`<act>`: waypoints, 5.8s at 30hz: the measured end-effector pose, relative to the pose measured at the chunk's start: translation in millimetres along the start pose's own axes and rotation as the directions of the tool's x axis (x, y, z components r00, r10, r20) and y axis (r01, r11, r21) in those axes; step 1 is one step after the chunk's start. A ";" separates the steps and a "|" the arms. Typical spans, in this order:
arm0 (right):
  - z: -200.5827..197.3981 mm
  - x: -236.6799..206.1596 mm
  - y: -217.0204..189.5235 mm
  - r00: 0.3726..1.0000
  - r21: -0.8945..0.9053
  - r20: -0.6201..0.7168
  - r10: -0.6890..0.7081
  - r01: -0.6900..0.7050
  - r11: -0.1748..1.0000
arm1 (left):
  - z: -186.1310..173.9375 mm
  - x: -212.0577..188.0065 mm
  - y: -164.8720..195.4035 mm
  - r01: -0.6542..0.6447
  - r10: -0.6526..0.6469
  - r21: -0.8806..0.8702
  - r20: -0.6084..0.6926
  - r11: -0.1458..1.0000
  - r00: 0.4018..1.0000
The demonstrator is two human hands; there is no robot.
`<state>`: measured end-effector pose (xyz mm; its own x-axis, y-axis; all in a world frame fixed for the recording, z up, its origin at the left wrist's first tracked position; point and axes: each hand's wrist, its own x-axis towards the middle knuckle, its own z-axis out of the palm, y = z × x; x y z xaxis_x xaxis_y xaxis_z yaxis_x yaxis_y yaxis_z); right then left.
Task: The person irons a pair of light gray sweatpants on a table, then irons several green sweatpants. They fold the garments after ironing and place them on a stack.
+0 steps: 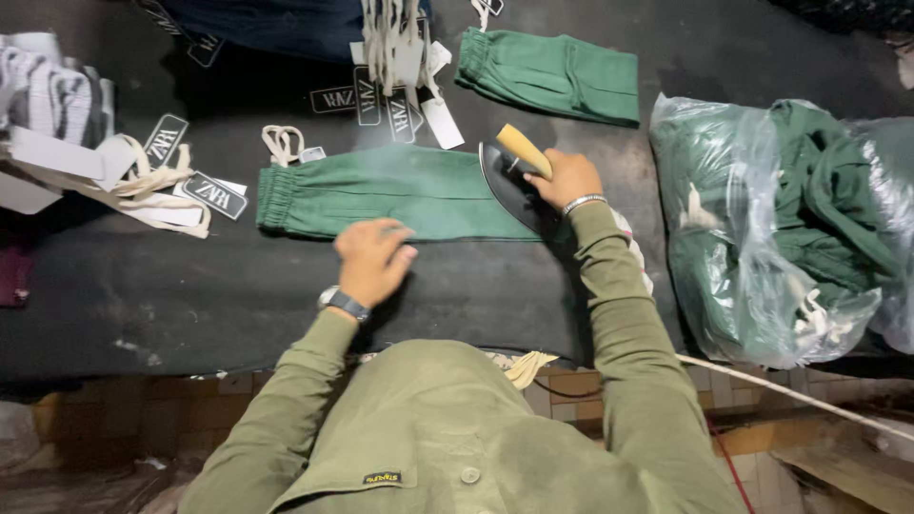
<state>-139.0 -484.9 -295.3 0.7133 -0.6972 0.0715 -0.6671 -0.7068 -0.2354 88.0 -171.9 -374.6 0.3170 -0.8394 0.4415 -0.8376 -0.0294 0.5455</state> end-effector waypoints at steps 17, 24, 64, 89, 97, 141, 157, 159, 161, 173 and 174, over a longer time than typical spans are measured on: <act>39.6 36.4 -114.1 0.986 0.026 0.083 -0.143 0.141 0.990 | -76.1 -13.4 -172.6 0.573 -0.639 -0.377 -0.069 0.727 0.766; 51.1 57.9 -137.8 1.000 0.027 -0.001 0.008 -0.008 1.000 | -91.6 -26.7 -174.1 0.504 -0.668 -0.695 0.046 0.513 0.743; 15.4 -70.2 115.0 0.800 -0.342 -0.340 0.495 -0.595 0.727 | -61.5 -39.1 -161.0 0.333 -0.686 -0.631 -0.467 0.701 0.558; 58.4 -88.4 -130.5 0.914 0.707 -0.400 0.065 0.262 0.657 | 10.1 65.4 3.6 0.386 -0.368 -0.919 0.334 0.078 0.868; 93.7 -94.2 -144.8 0.899 0.168 -0.438 0.008 0.073 0.983 | 23.4 63.3 -24.9 0.314 -0.384 -0.808 0.119 0.499 0.916; 114.3 -71.7 -108.3 0.757 0.778 0.246 0.606 -0.527 0.343 | -67.5 -23.6 -176.1 0.570 -0.571 -0.045 -0.069 0.821 0.818; -52.6 -63.9 33.2 0.872 0.667 -0.339 0.352 -0.041 0.744 | -19.2 149.7 -29.1 0.272 -0.440 -0.884 0.086 0.379 0.894; -77.9 -52.4 56.7 0.832 0.585 -0.462 0.308 0.025 0.811 | 2.3 190.5 -6.6 0.148 -0.333 -0.867 -0.021 0.475 0.943; -99.5 -37.1 81.3 0.765 0.511 -0.557 0.323 0.010 0.859 | 25.5 232.1 13.3 -0.011 -0.217 -0.878 -0.131 0.478 0.967; -40.2 -90.7 43.4 0.365 0.367 -0.863 0.350 -0.024 0.930 | 154.7 324.1 7.0 0.368 -0.451 -0.672 0.057 0.642 0.891; -30.6 -111.5 22.3 0.413 0.316 -0.855 0.314 -0.065 0.946 | 158.2 324.6 3.0 0.374 -0.460 -0.751 0.106 0.545 0.882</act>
<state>-240.0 -426.6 -278.9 -0.0989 -0.6125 0.7843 -0.6097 -0.5855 -0.5342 118.1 -530.3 -342.3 0.6175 -0.7840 0.0635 -0.0037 0.0778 0.9970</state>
